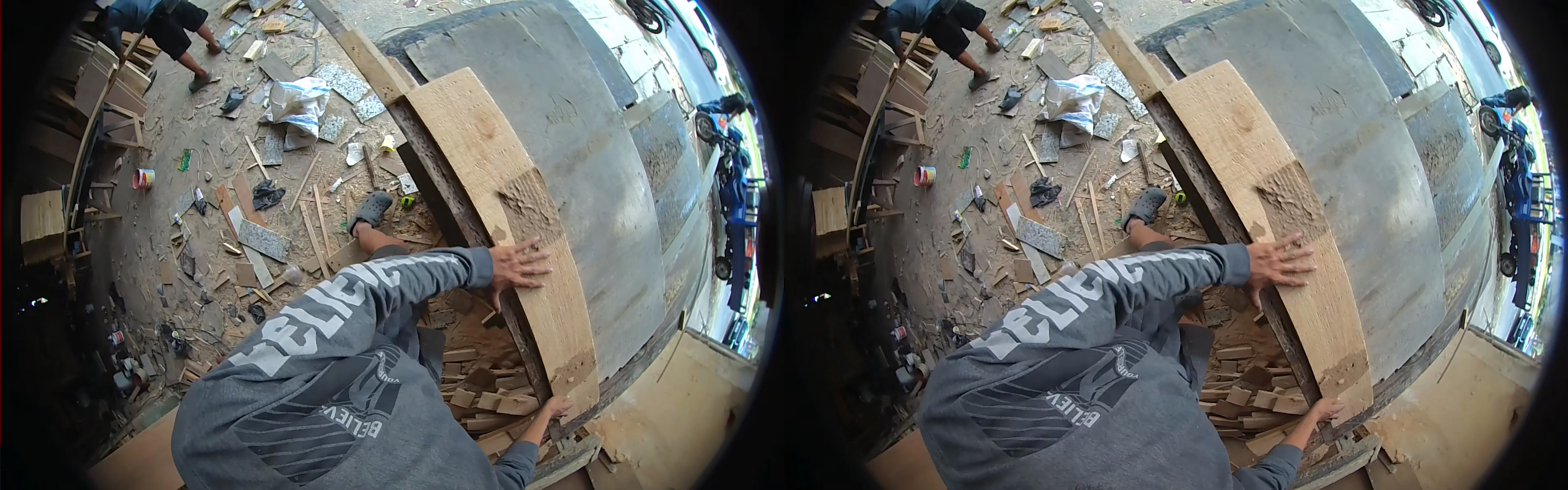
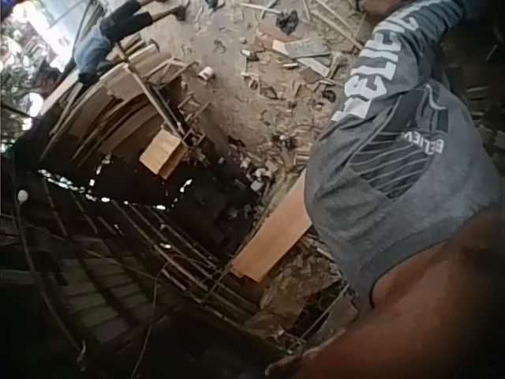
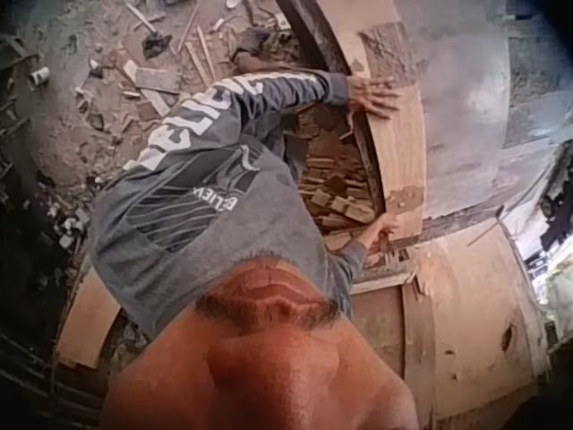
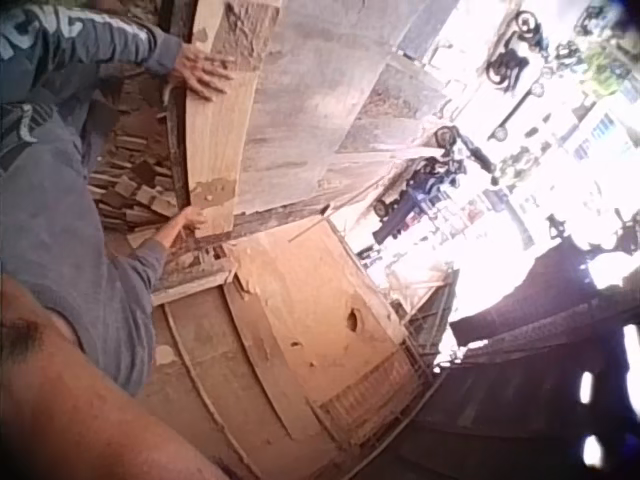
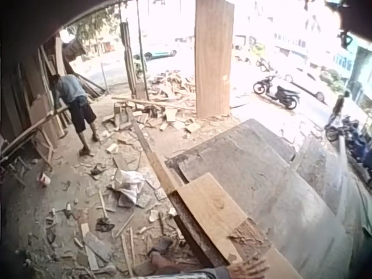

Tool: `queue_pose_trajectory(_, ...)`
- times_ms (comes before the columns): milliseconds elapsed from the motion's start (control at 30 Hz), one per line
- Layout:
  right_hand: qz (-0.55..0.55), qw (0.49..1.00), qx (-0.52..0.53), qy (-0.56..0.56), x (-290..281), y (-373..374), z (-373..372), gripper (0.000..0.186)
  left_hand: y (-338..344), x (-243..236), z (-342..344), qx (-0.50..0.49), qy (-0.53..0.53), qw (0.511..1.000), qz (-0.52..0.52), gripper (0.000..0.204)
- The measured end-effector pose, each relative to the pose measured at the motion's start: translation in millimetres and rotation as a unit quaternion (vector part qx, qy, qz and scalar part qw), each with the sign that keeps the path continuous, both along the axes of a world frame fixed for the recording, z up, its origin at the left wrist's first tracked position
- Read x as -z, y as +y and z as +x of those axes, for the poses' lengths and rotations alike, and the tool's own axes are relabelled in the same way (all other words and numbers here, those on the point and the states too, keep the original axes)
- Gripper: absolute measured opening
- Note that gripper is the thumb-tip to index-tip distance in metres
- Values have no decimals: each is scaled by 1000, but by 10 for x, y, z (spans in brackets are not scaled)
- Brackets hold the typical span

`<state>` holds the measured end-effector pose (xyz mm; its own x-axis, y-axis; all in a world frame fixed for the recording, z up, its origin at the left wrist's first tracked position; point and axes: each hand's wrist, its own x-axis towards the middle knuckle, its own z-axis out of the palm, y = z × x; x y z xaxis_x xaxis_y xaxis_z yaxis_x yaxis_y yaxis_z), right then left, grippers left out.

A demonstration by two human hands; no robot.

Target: Measuring and assembling wooden boards using a hammer and tape measure in a workshop.

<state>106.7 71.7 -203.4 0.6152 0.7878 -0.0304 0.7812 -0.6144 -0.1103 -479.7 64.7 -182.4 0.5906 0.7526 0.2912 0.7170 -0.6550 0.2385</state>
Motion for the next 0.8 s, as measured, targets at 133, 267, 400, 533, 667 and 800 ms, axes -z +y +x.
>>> queue_pose_trajectory(133, 3, 998, -18, -51, 179, -185, -801, 53, -62, -61, -100, 8, -16, 1000, 0, 123)
queue_pose_trajectory(267, 51, 996, 68, 1, 159, -339, -737, 55, -110, 94, -217, 28, -55, 998, -17, 114)
queue_pose_trajectory(400, -9, 999, -25, 20, -21, -496, -2173, 65, -277, 535, -767, 5, -45, 993, 106, 73)
queue_pose_trajectory(533, 22, 980, -177, -87, -379, -574, -3516, 74, -296, 532, -1096, 46, -62, 988, 132, 71)
queue_pose_trajectory(667, 8, 931, -360, -54, -528, -453, -4279, 76, -336, 390, -1273, 61, -98, 989, 95, 70)
queue_pose_trajectory(800, 19, 904, -427, -21, -690, -358, -4988, 78, -344, 346, -1302, 45, -153, 986, 48, 69)
